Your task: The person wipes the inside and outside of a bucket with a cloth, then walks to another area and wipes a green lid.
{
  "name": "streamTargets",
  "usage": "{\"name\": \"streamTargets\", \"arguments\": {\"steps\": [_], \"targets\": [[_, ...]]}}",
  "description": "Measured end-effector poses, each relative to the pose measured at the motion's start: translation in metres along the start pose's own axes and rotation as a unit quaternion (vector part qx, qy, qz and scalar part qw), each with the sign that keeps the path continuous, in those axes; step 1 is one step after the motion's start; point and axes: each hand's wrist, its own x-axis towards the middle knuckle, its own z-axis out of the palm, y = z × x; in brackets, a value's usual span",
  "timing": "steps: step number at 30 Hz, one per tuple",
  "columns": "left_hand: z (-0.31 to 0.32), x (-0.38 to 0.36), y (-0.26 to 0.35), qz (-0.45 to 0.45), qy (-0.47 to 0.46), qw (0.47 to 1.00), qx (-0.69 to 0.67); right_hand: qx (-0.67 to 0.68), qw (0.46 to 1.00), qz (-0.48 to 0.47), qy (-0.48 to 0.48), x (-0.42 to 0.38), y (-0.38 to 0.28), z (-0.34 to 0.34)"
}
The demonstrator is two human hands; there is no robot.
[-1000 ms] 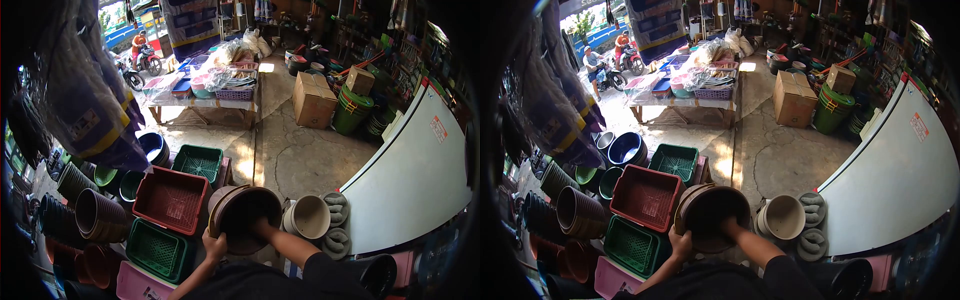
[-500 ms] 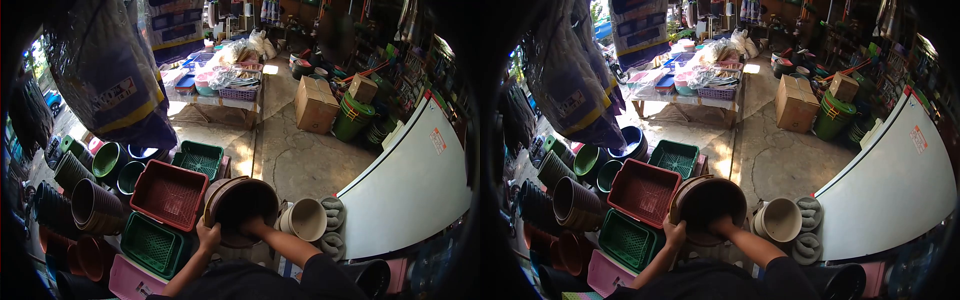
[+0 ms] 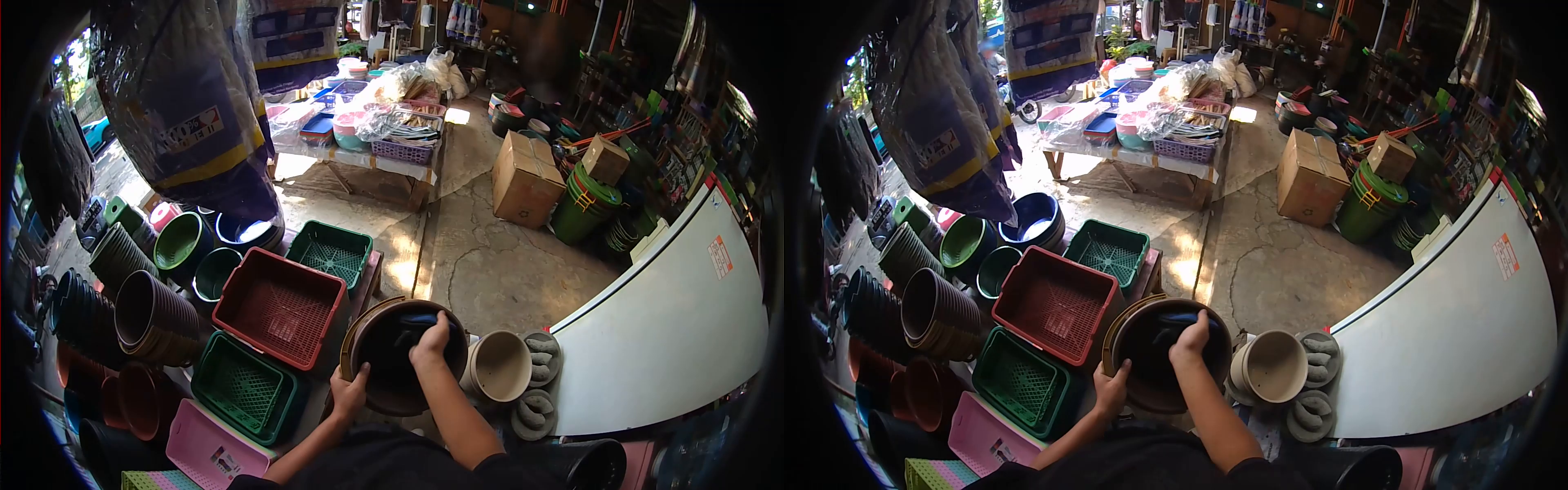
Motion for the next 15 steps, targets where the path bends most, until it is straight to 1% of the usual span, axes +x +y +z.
{"name": "streamTargets", "arguments": {"steps": [1, 3, 5, 6, 7, 8, 9, 10, 11, 12, 14, 15], "targets": [[0.0, -0.001, -0.002, 0.0, 0.005, 1.0, 0.01, 0.0, 1.0, 0.022, -0.005, -0.023, -0.016, 0.008], [0.002, -0.003, -0.001, 0.008, -0.007, 1.0, 0.028, -0.029, 0.999, -0.012, -0.037, -0.018, -0.003, -0.008], [0.001, -0.002, 0.001, -0.023, -0.017, 0.999, 0.043, -0.115, 0.987, -0.059, -0.096, -0.029, 0.018, -0.022], [0.002, -0.001, -0.002, -0.022, -0.017, 0.999, 0.042, -0.191, 0.972, -0.069, -0.122, -0.043, 0.027, -0.024], [0.003, 0.001, -0.006, -0.006, -0.021, 0.999, 0.047, -0.341, 0.915, -0.098, -0.191, -0.045, 0.041, -0.042], [0.003, 0.004, -0.007, 0.01, -0.025, 0.998, 0.053, -0.506, 0.799, -0.175, -0.273, -0.046, 0.053, -0.061], [0.002, 0.005, -0.003, 0.013, -0.029, 0.998, 0.056, -0.562, 0.751, -0.116, -0.326, -0.047, 0.062, -0.071], [0.001, 0.007, 0.003, 0.023, -0.017, 0.998, 0.051, -0.596, 0.75, 0.024, -0.286, -0.083, 0.044, -0.049], [0.002, 0.009, 0.007, 0.032, -0.005, 0.998, 0.046, -0.707, 0.624, 0.035, -0.33, -0.06, 0.058, -0.074], [-0.004, 0.013, 0.006, 0.023, 0.001, 0.998, 0.066, -0.778, 0.498, -0.001, -0.384, -0.026, 0.08, -0.113], [-0.009, 0.016, 0.013, 0.029, 0.002, 0.997, 0.071, -0.849, 0.338, 0.017, -0.405, -0.039, 0.039, -0.099], [-0.014, 0.016, 0.015, 0.032, 0.007, 0.996, 0.078, -0.873, 0.255, -0.026, -0.415, -0.035, 0.022, -0.1]]}}
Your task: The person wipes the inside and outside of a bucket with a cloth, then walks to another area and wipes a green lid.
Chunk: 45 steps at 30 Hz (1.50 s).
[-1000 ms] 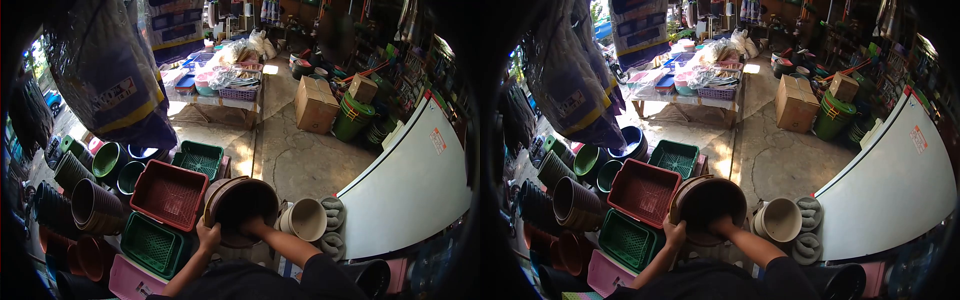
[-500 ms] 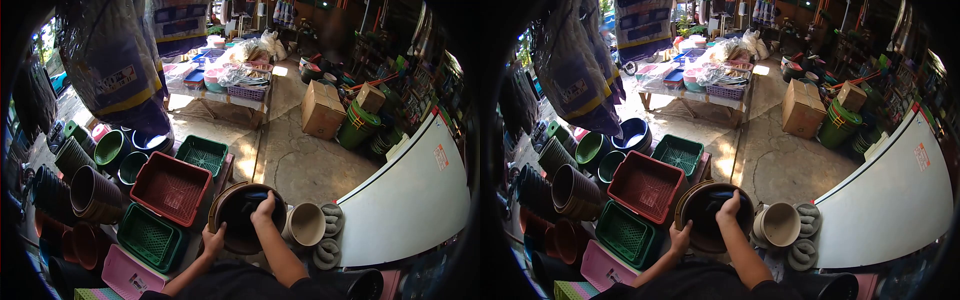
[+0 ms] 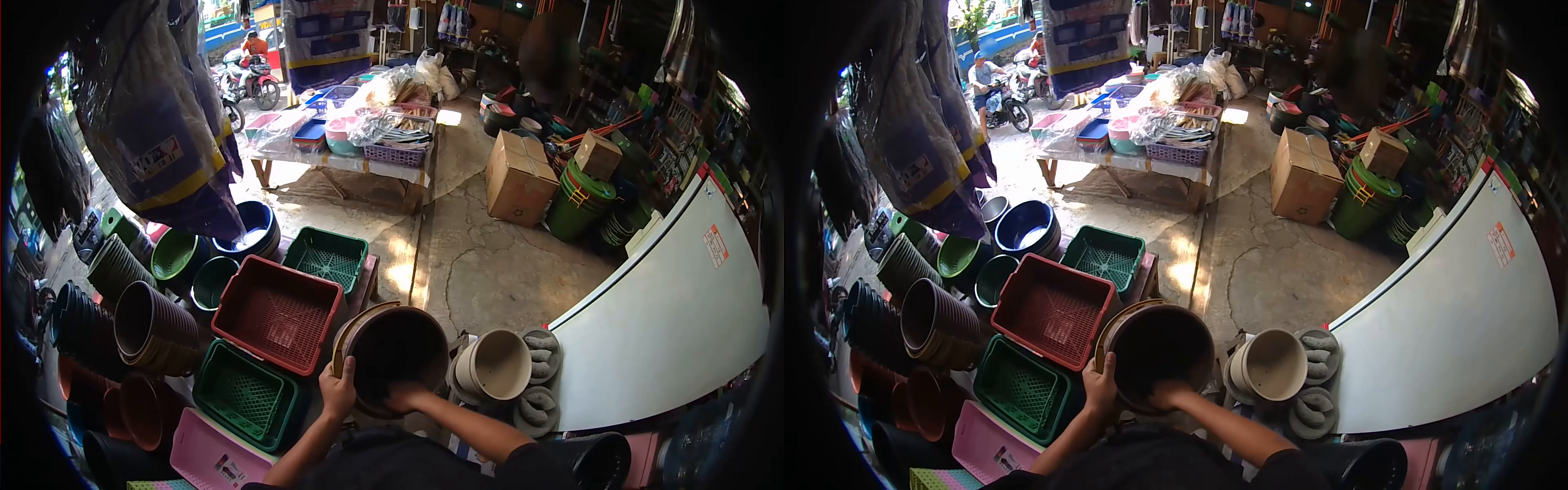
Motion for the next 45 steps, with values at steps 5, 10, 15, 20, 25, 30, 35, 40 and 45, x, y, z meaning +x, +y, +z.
{"name": "streamTargets", "arguments": {"steps": [5, 10, 15, 20, 25, 30, 35, 40, 45], "targets": [[-0.012, 0.002, 0.006, -0.033, -0.029, 0.999, -0.001, -0.418, 0.876, -0.092, 0.223, -0.011, 0.074, -0.034], [-0.01, 0.003, 0.012, -0.044, -0.044, 0.998, 0.014, -0.751, 0.422, -0.247, 0.443, 0.016, 0.094, -0.116], [-0.017, 0.021, -0.018, -0.069, 0.017, 0.994, -0.084, -0.456, 0.81, -0.205, 0.306, -0.017, 0.061, -0.114], [-0.027, 0.033, -0.024, -0.106, 0.06, 0.979, -0.166, -0.253, 0.931, -0.112, 0.238, -0.044, 0.027, -0.057], [-0.004, 0.029, -0.014, -0.11, 0.074, 0.974, -0.186, 0.107, 0.961, -0.106, 0.232, -0.084, -0.058, -0.007], [-0.003, 0.024, 0.007, -0.183, 0.002, 0.964, -0.192, -0.004, 0.931, -0.196, 0.307, -0.083, -0.085, -0.017], [0.01, 0.009, 0.039, -0.303, -0.102, 0.877, -0.36, -0.124, 0.908, -0.234, 0.326, -0.07, -0.072, -0.049], [0.014, 0.006, 0.025, -0.137, -0.217, 0.956, -0.141, -0.104, 0.884, -0.14, 0.433, -0.055, -0.049, -0.095], [0.017, 0.001, 0.047, -0.192, -0.181, 0.943, -0.201, -0.066, 0.832, 0.04, 0.55, -0.049, 0.015, -0.108]]}}
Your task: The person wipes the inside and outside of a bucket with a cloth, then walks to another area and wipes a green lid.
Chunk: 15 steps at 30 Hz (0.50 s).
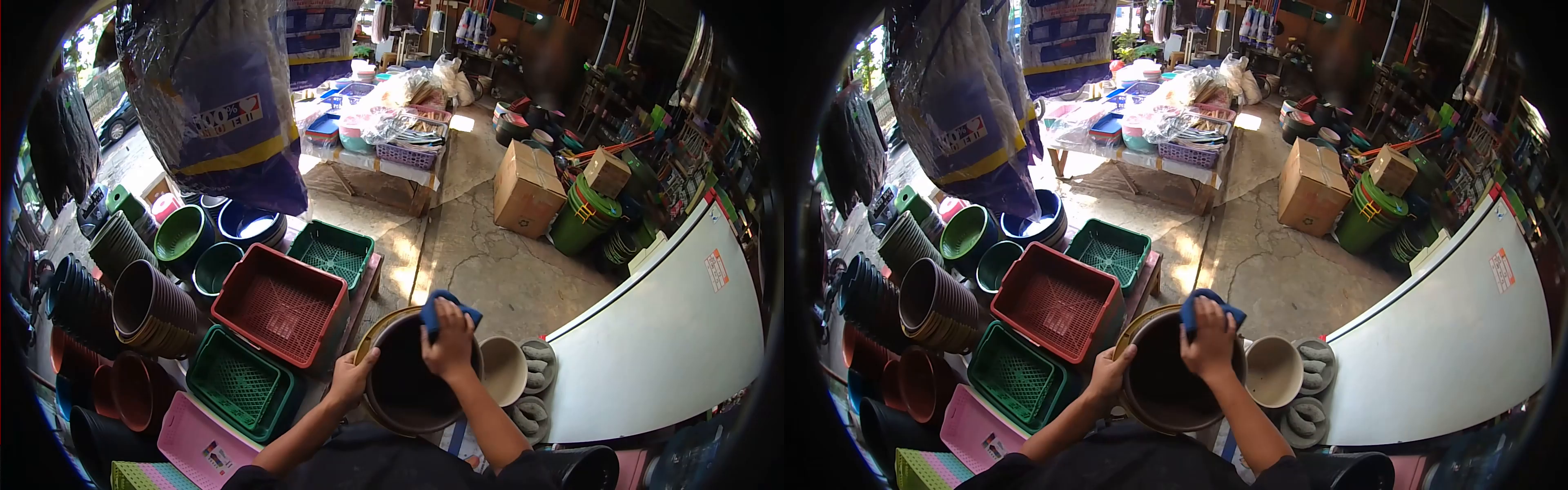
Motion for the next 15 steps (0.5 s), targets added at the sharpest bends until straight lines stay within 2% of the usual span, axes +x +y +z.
{"name": "streamTargets", "arguments": {"steps": [2, 3, 4, 5, 9, 12, 15], "targets": [[-0.019, 0.011, -0.009, 0.032, 0.042, 0.998, 0.03, 0.042, 0.995, 0.095, -0.012, -0.01, 0.025, 0.0], [-0.022, 0.012, -0.006, 0.032, 0.042, 0.998, 0.029, 0.042, 0.995, 0.094, -0.012, -0.021, 0.043, 0.005], [-0.023, 0.013, -0.003, 0.056, 0.065, 0.996, 0.006, 0.184, 0.969, 0.152, -0.055, -0.035, 0.064, 0.015], [-0.023, 0.015, 0.002, 0.079, 0.087, 0.993, -0.018, 0.321, 0.919, 0.207, -0.096, -0.048, 0.074, 0.023], [-0.03, 0.03, -0.001, 0.112, 0.144, 0.981, -0.069, 0.344, 0.917, 0.195, -0.052, -0.085, 0.034, 0.009], [-0.031, 0.034, -0.011, 0.117, 0.145, 0.98, -0.076, 0.311, 0.938, 0.154, 0.023, -0.091, -0.006, -0.008], [-0.018, 0.031, -0.011, 0.107, 0.154, 0.977, -0.1, 0.249, 0.961, 0.11, 0.052, -0.099, -0.031, -0.017]]}}
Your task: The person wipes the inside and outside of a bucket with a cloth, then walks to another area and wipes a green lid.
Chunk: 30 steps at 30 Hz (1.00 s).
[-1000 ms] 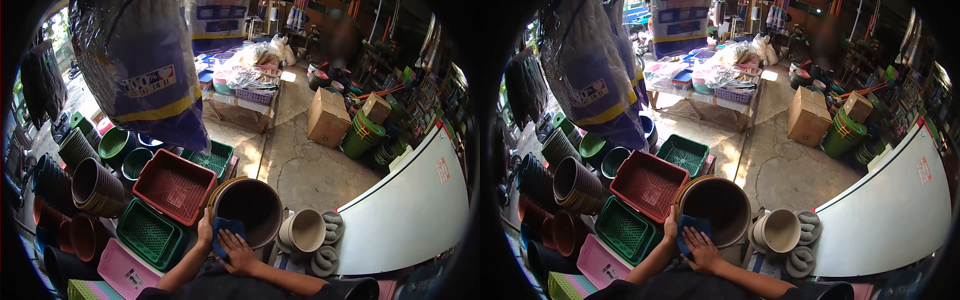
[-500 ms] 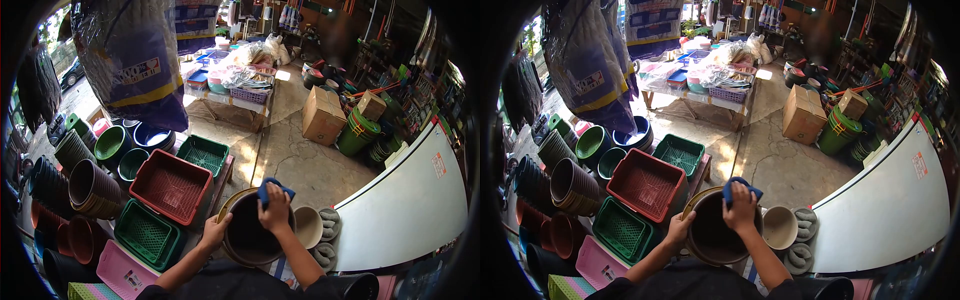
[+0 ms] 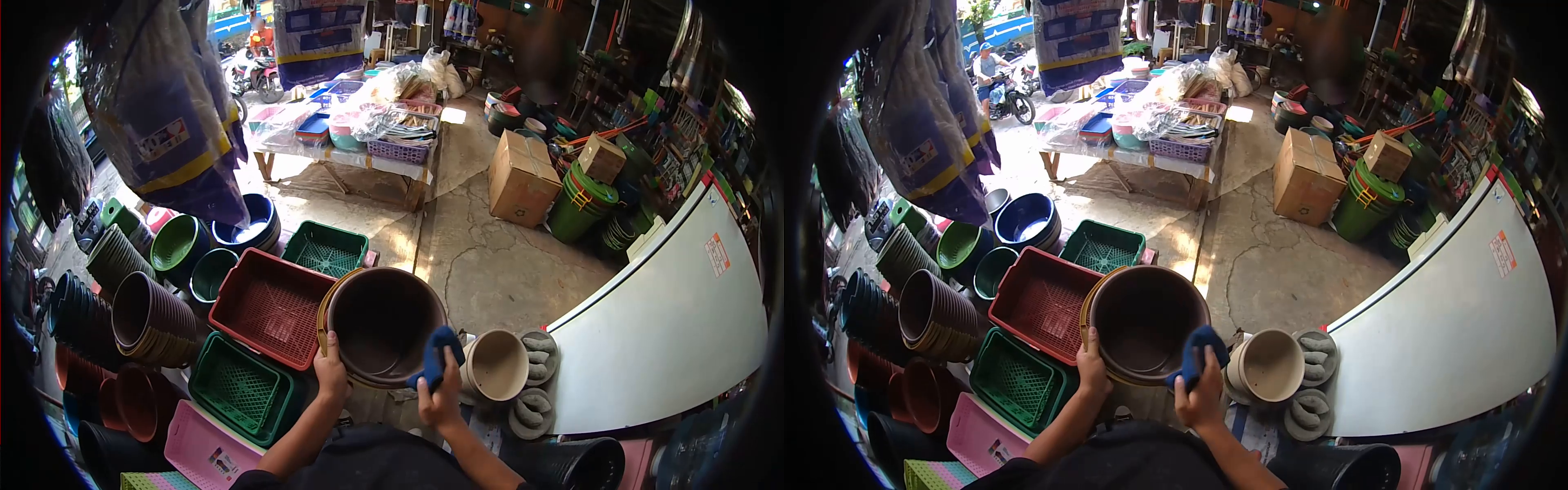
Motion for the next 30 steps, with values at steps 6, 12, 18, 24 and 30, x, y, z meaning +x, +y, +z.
{"name": "streamTargets", "arguments": {"steps": [6, 12, 18, 24, 30], "targets": [[0.005, -0.021, -0.028, -0.075, -0.031, 0.994, 0.076, 0.003, 0.97, -0.072, -0.233, -0.012, -0.041, 0.013], [0.006, -0.044, -0.022, -0.161, -0.073, 0.984, 0.004, -0.101, 0.955, -0.12, -0.252, -0.002, -0.042, 0.024], [-0.013, -0.031, -0.002, -0.138, -0.269, 0.924, 0.235, -0.089, 0.957, -0.11, -0.253, 0.013, -0.022, 0.014], [0.006, -0.038, 0.096, -0.046, -0.251, 0.667, 0.7, -0.061, 0.937, -0.194, -0.284, 0.028, -0.014, 0.017], [-0.007, -0.031, 0.067, 0.17, -0.491, 0.578, 0.629, -0.107, 0.868, -0.302, -0.378, 0.045, -0.012, 0.017]]}}
